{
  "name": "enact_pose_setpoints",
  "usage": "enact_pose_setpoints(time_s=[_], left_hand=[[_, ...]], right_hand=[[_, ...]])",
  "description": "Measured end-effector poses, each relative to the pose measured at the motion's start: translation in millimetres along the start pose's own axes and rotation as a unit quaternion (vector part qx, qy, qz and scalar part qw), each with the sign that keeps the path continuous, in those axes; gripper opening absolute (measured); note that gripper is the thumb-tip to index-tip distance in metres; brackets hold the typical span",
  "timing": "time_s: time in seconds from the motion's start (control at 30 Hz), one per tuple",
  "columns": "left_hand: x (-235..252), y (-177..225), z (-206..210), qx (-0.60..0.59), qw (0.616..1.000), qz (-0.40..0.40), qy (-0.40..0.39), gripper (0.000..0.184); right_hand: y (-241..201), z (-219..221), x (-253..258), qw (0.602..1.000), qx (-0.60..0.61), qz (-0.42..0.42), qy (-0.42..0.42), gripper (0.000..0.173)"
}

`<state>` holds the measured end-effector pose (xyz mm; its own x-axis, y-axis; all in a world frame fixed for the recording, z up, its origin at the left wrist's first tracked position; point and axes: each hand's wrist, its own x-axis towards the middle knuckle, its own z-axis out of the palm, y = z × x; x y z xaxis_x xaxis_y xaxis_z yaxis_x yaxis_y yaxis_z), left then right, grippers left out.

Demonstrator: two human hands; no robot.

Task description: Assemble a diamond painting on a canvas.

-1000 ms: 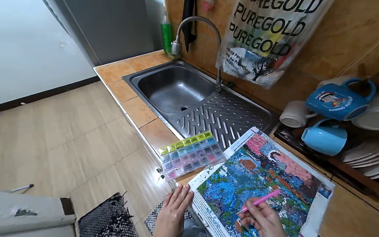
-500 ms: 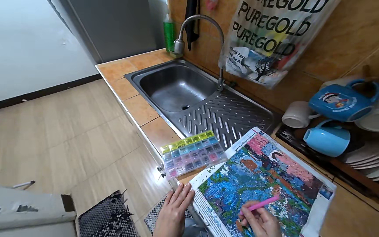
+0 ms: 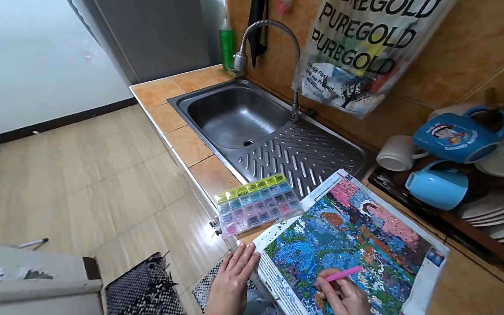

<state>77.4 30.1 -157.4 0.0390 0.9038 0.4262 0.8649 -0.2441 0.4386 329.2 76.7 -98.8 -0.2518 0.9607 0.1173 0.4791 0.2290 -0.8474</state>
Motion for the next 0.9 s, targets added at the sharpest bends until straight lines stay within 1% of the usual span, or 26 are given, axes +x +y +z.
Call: enact_pose_setpoints(time_s=[0.47, 0.53, 0.63, 0.7, 0.73, 0.77, 0.83, 0.9], left_hand=[[0, -1, 2, -0.008, 1.0, 0.002, 0.003, 0.052], [0, -2, 2, -0.008, 1.0, 0.002, 0.004, 0.052], [0, -1, 1, -0.007, 1.0, 0.0, 0.001, 0.053], [1, -1, 1, -0.005, 1.0, 0.001, 0.004, 0.053], [1, -1, 1, -0.005, 1.0, 0.001, 0.006, 0.052], [2, -1, 1, -0.005, 1.0, 0.001, 0.006, 0.052], [3, -1, -2, -0.009, 1.0, -0.001, -0.004, 0.052], [4, -1, -4, -0.016, 1.0, 0.001, -0.015, 0.055]], right_hand=[[-4, 0, 2, 0.999, -0.038, -0.033, -0.01, 0.015], [-4, 1, 2, 0.997, -0.048, -0.057, -0.009, 0.014], [3, 5, 1, 0.989, -0.071, -0.129, -0.006, 0.011], [5, 6, 1, 0.987, -0.079, -0.14, -0.015, 0.01], [2, 4, 1, 0.99, -0.071, -0.121, -0.02, 0.011], [-1, 2, 2, 0.995, -0.047, -0.083, -0.023, 0.012], [-6, -4, 7, 0.999, 0.044, 0.026, -0.015, 0.013], [-11, -8, 14, 0.981, 0.155, 0.115, 0.016, 0.008]])
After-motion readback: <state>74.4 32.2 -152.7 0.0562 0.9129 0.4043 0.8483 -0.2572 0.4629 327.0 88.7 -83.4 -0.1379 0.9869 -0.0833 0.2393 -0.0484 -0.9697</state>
